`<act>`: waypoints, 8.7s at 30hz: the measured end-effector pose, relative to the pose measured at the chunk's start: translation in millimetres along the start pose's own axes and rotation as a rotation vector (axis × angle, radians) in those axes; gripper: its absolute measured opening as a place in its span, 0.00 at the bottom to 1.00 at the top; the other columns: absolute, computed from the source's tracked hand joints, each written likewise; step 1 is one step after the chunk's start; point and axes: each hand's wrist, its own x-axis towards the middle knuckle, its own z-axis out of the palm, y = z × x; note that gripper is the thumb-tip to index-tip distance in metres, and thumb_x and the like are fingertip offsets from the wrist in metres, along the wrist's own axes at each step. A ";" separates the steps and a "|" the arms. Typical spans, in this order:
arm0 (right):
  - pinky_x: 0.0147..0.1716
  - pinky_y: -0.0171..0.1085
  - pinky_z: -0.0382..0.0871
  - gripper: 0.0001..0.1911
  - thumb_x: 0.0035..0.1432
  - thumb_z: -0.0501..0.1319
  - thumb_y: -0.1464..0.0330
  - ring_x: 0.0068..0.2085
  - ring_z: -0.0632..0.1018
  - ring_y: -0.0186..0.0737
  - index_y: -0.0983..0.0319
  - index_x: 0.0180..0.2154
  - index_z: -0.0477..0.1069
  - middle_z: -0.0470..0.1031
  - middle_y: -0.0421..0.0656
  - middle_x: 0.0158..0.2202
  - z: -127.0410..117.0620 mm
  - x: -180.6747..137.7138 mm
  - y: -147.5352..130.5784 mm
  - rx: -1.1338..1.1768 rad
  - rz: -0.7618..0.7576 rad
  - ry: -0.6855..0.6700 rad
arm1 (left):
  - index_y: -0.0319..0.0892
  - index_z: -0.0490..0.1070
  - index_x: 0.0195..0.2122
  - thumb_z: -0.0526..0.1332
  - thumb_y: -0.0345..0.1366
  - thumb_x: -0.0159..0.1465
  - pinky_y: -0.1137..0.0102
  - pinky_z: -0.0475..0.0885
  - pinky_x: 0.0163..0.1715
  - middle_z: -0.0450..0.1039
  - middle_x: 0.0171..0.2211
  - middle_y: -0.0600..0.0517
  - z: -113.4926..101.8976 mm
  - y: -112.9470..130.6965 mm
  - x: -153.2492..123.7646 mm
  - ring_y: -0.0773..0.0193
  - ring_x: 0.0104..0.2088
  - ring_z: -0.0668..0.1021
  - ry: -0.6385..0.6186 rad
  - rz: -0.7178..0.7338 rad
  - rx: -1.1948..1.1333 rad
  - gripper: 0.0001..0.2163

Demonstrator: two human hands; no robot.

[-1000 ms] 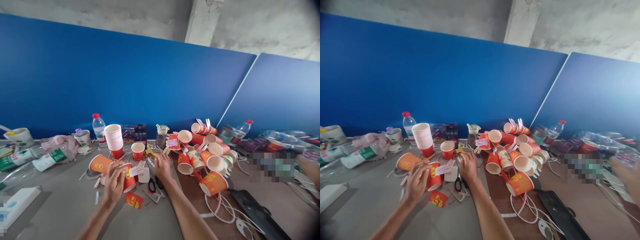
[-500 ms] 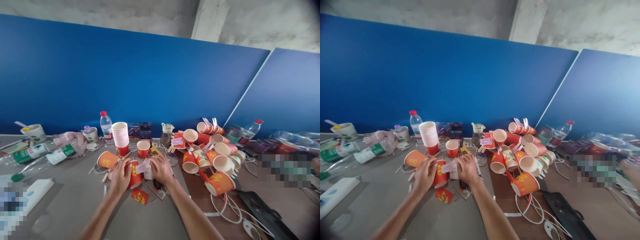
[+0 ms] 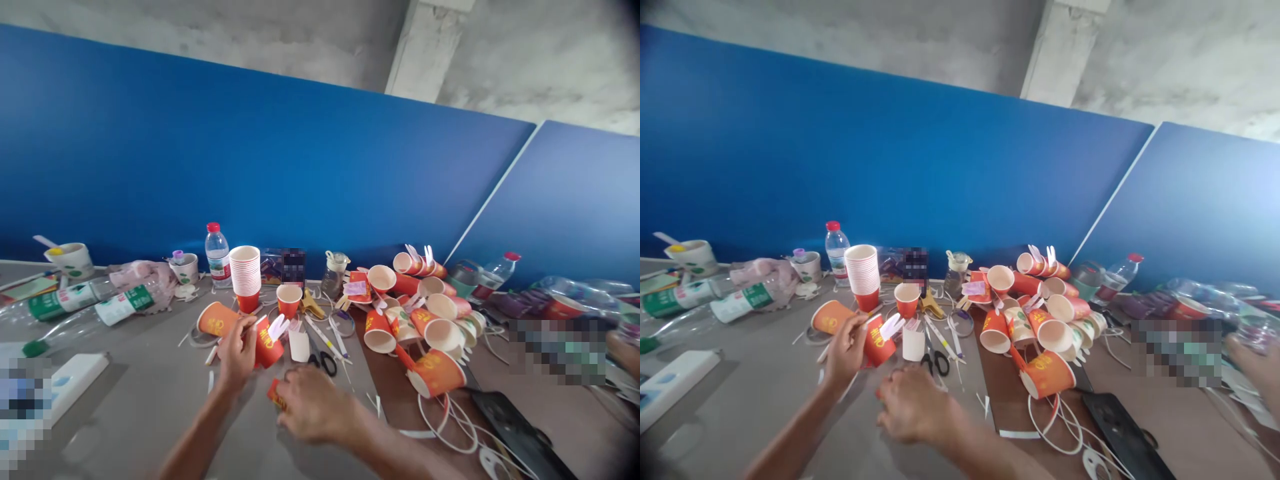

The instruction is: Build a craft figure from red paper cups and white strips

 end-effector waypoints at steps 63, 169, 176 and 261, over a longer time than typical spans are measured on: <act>0.69 0.52 0.73 0.18 0.83 0.68 0.71 0.68 0.89 0.61 0.52 0.63 0.94 0.95 0.54 0.65 -17.9 9.9 90.3 -0.212 0.731 0.111 | 0.54 0.83 0.37 0.71 0.69 0.66 0.51 0.92 0.44 0.90 0.35 0.48 1.4 9.1 1.5 0.42 0.40 0.92 -0.133 -0.154 -0.119 0.23; 0.58 0.48 0.64 0.16 0.77 0.69 0.81 0.56 0.86 0.57 0.57 0.48 0.94 0.96 0.52 0.52 22.4 15.7 149.6 -0.152 0.726 0.517 | 0.55 0.79 0.37 0.65 0.57 0.72 0.38 0.92 0.56 0.92 0.41 0.41 -18.9 -22.1 25.4 0.34 0.47 0.94 0.018 -0.059 0.098 0.14; 0.58 0.47 0.66 0.20 0.73 0.68 0.81 0.53 0.87 0.54 0.54 0.49 0.95 0.96 0.47 0.48 37.0 22.7 146.0 -0.038 0.434 0.558 | 0.54 0.81 0.40 0.64 0.53 0.74 0.40 0.93 0.61 0.93 0.44 0.41 -12.7 -29.0 21.6 0.36 0.53 0.94 0.007 -0.009 0.115 0.12; 0.48 0.38 0.81 0.13 0.63 0.72 0.77 0.44 0.94 0.51 0.58 0.43 0.93 0.92 0.42 0.35 -54.1 -20.9 107.3 0.382 0.930 0.167 | 0.55 0.81 0.35 0.61 0.73 0.72 0.46 0.93 0.53 0.95 0.39 0.43 -5.6 -4.2 21.6 0.37 0.46 0.95 0.066 -0.030 -0.039 0.28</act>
